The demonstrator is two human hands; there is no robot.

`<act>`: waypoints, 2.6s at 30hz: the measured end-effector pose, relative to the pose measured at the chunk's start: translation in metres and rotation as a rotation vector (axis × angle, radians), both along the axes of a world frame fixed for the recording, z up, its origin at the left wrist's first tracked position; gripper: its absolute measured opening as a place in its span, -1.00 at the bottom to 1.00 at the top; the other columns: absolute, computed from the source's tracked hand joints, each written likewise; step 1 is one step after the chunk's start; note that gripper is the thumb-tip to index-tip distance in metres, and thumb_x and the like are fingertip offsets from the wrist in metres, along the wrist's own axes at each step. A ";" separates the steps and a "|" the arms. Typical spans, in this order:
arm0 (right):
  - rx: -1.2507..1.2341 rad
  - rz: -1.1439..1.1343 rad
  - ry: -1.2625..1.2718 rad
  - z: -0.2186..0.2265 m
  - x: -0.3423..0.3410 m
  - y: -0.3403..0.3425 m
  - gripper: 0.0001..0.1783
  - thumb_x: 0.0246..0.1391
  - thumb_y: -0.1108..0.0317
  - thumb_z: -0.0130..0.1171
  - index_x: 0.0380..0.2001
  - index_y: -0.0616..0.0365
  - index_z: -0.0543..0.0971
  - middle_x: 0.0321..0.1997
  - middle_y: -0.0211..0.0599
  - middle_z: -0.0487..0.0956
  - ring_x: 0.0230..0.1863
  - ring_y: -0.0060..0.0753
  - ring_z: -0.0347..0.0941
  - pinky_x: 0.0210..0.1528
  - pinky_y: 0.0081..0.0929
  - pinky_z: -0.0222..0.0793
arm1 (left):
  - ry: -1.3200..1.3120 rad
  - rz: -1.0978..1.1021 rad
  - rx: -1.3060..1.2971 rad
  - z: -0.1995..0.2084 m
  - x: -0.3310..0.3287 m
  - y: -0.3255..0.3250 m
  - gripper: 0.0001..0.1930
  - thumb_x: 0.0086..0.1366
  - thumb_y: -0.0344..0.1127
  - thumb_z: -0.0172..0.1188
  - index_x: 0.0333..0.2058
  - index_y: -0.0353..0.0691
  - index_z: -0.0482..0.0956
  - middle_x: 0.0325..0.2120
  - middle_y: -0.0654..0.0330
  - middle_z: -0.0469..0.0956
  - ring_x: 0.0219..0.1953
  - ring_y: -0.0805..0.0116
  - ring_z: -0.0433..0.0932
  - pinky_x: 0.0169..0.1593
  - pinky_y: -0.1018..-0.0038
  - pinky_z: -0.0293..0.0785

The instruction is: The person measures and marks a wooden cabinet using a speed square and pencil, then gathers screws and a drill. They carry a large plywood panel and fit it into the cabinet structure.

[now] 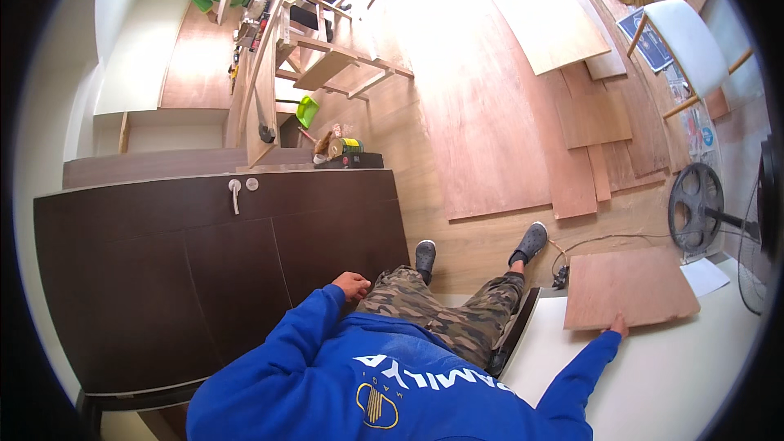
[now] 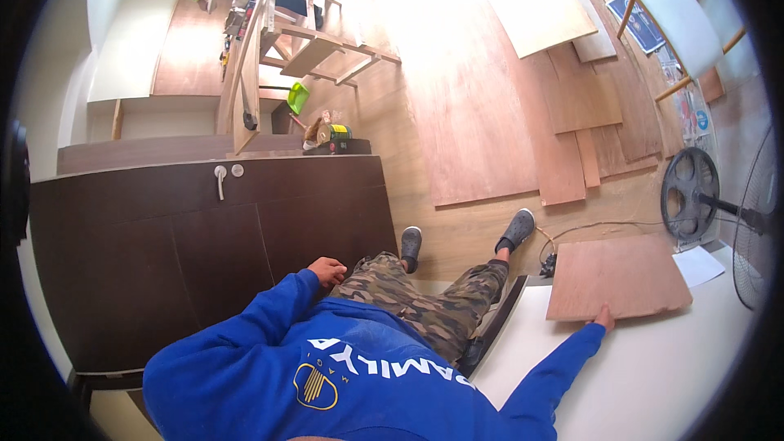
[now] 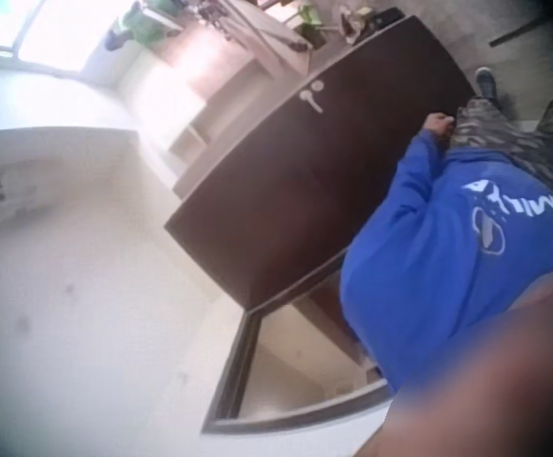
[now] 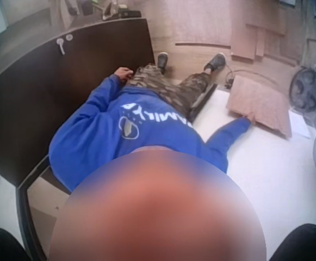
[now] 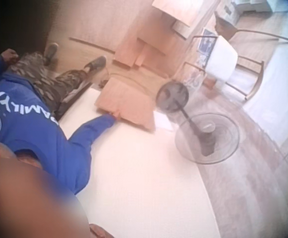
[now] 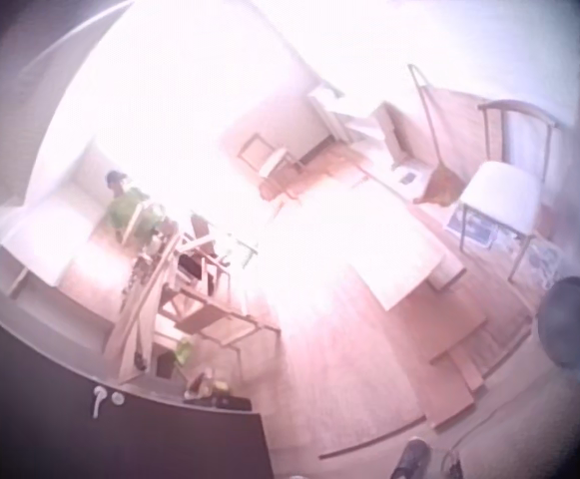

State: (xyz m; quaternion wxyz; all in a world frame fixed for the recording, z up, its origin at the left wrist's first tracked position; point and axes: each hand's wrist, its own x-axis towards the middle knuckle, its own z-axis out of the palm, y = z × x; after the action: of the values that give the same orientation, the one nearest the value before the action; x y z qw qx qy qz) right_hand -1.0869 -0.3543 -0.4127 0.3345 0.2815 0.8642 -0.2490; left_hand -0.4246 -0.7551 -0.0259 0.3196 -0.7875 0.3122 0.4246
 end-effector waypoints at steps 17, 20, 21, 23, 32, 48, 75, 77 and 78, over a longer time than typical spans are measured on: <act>0.074 0.475 -0.124 0.105 0.003 -0.076 -0.83 0.26 0.27 0.11 -0.21 0.11 0.56 -0.56 -0.04 0.62 -0.66 -0.19 0.58 -0.63 -0.22 0.52 | 0.239 -0.250 -0.053 0.028 -0.023 -0.023 -0.72 0.20 -0.21 0.38 -0.15 -0.19 0.80 -0.34 0.11 0.76 -0.27 0.27 0.73 -0.15 0.28 0.66; -0.220 0.484 -0.297 0.115 0.024 -0.104 -0.91 0.27 0.39 0.05 -0.31 0.14 0.50 -0.55 -0.05 0.62 -0.66 -0.19 0.58 -0.71 -0.27 0.49 | 0.298 -0.302 -0.046 0.047 -0.036 -0.029 -0.69 0.17 -0.24 0.39 -0.13 -0.21 0.79 -0.32 0.07 0.76 -0.28 0.23 0.72 -0.15 0.29 0.66; -0.270 0.512 -0.375 0.123 0.032 -0.115 -0.91 0.28 0.41 0.02 -0.32 0.13 0.48 -0.55 -0.05 0.62 -0.65 -0.18 0.59 -0.71 -0.26 0.49 | 0.259 -0.234 -0.011 0.055 -0.043 -0.034 -0.69 0.13 -0.30 0.36 -0.14 -0.21 0.79 -0.31 0.05 0.76 -0.26 0.21 0.72 -0.11 0.31 0.65; -0.346 0.577 -0.454 0.141 0.053 -0.136 -0.88 0.28 0.43 0.02 -0.35 0.16 0.52 -0.54 -0.08 0.62 -0.62 -0.21 0.61 -0.67 -0.26 0.54 | 0.344 -0.370 -0.031 0.071 -0.056 -0.047 -0.69 0.11 -0.35 0.33 -0.13 -0.21 0.79 -0.31 0.06 0.76 -0.27 0.22 0.72 -0.11 0.30 0.65; -0.353 1.376 -1.190 0.215 0.129 -0.161 -0.45 0.07 0.09 0.38 0.02 0.28 0.68 0.00 -0.13 0.73 0.06 -0.30 0.62 0.19 -0.32 0.49 | 0.561 -0.079 0.370 0.102 -0.040 -0.105 -0.64 0.15 -0.35 0.39 -0.03 -0.11 0.76 -0.24 0.21 0.75 -0.21 0.33 0.71 -0.14 0.32 0.67; -0.303 1.284 -0.625 0.316 0.225 -0.638 -0.41 0.08 0.07 0.38 0.06 0.28 0.64 0.06 -0.11 0.69 0.10 -0.28 0.59 0.22 -0.31 0.46 | 0.902 0.350 0.367 0.083 0.038 -0.290 -0.50 0.13 -0.19 0.51 0.07 -0.09 0.71 -0.18 0.31 0.73 -0.14 0.43 0.65 -0.17 0.46 0.60; -0.278 1.708 -0.704 0.310 0.140 -1.129 -0.33 0.09 0.03 0.39 0.15 0.29 0.56 0.15 -0.07 0.63 0.16 -0.23 0.54 0.27 -0.30 0.41 | 1.190 1.049 -0.149 0.033 -0.059 -0.569 -0.53 0.24 -0.38 0.39 0.11 -0.44 0.62 -0.06 0.04 0.71 -0.06 0.24 0.71 0.14 0.34 0.59; -0.286 1.757 -0.717 0.312 0.142 -1.169 -0.32 0.09 0.03 0.39 0.15 0.29 0.56 0.16 -0.06 0.63 0.17 -0.23 0.54 0.27 -0.30 0.41 | 1.205 1.078 -0.174 0.032 -0.059 -0.589 -0.55 0.25 -0.36 0.38 0.09 -0.44 0.62 -0.08 0.05 0.71 -0.07 0.26 0.71 0.11 0.35 0.60; -0.292 1.779 -0.721 0.313 0.144 -1.188 -0.32 0.09 0.03 0.39 0.16 0.29 0.56 0.16 -0.06 0.63 0.17 -0.23 0.54 0.27 -0.30 0.41 | 1.216 1.080 -0.182 0.030 -0.061 -0.599 -0.55 0.25 -0.36 0.37 0.09 -0.44 0.63 -0.10 0.05 0.72 -0.08 0.26 0.72 0.09 0.35 0.61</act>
State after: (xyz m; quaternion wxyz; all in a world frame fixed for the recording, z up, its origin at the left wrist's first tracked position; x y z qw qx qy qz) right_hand -0.9427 -1.5420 -0.0998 0.6770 -0.4598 0.5673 0.0917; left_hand -0.4853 -1.3537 0.0042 -0.2192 -0.4842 0.0419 0.8460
